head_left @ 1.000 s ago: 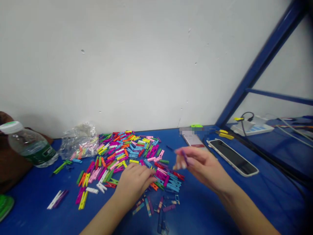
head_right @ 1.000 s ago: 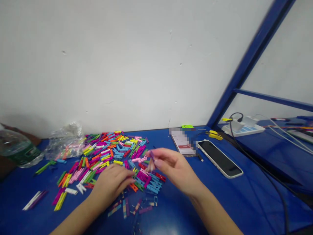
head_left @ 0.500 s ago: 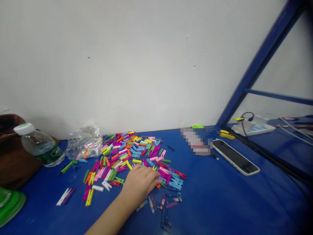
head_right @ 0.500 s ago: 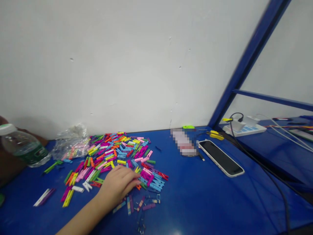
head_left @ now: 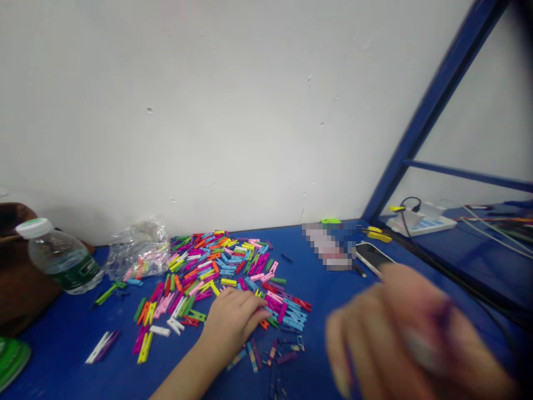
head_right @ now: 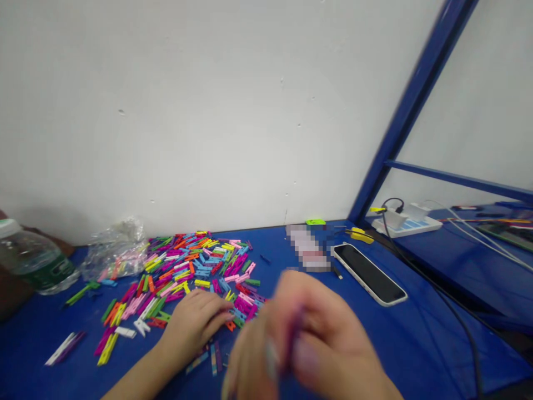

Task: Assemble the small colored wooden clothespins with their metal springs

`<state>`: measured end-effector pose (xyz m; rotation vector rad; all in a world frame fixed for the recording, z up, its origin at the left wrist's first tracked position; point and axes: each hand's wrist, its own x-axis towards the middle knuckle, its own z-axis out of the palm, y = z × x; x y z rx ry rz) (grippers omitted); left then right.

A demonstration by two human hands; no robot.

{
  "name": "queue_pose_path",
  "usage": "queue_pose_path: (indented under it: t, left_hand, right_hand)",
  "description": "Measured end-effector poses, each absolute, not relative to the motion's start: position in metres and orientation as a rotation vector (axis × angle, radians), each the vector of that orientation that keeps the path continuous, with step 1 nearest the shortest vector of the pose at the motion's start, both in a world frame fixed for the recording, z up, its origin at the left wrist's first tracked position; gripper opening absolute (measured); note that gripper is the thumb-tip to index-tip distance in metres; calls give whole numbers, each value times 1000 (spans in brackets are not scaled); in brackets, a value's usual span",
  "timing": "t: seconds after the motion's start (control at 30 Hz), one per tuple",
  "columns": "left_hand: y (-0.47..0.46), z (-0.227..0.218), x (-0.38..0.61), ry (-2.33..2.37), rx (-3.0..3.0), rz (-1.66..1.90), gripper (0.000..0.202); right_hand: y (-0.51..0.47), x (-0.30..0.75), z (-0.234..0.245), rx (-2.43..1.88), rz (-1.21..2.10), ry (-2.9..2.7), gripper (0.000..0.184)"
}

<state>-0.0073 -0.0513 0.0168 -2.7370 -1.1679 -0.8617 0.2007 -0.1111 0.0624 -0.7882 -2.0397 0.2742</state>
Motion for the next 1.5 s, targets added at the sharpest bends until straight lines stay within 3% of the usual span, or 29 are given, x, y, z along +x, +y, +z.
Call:
queue_pose_path:
  t: [0.13, 0.33, 1.13, 1.5]
  left_hand:
    - [-49, 16, -9, -1261, -2730, -903, 11]
    - [-46, 17, -12, -1320, -2632, -985, 10]
    - [-50, 25, -12, -1076, -2458, -1222, 8]
    - [-50, 18, -10, -1325, -2708, -1312, 10]
  right_hand:
    - [-37, 177, 70, -700, 1044, -1777, 19]
    - [-11, 176, 28, -757, 1402, -1581, 25]
    - [-26, 164, 17, -737, 1562, -1604, 25]
    - [-27, 160, 12, -668, 1619, -1545, 29]
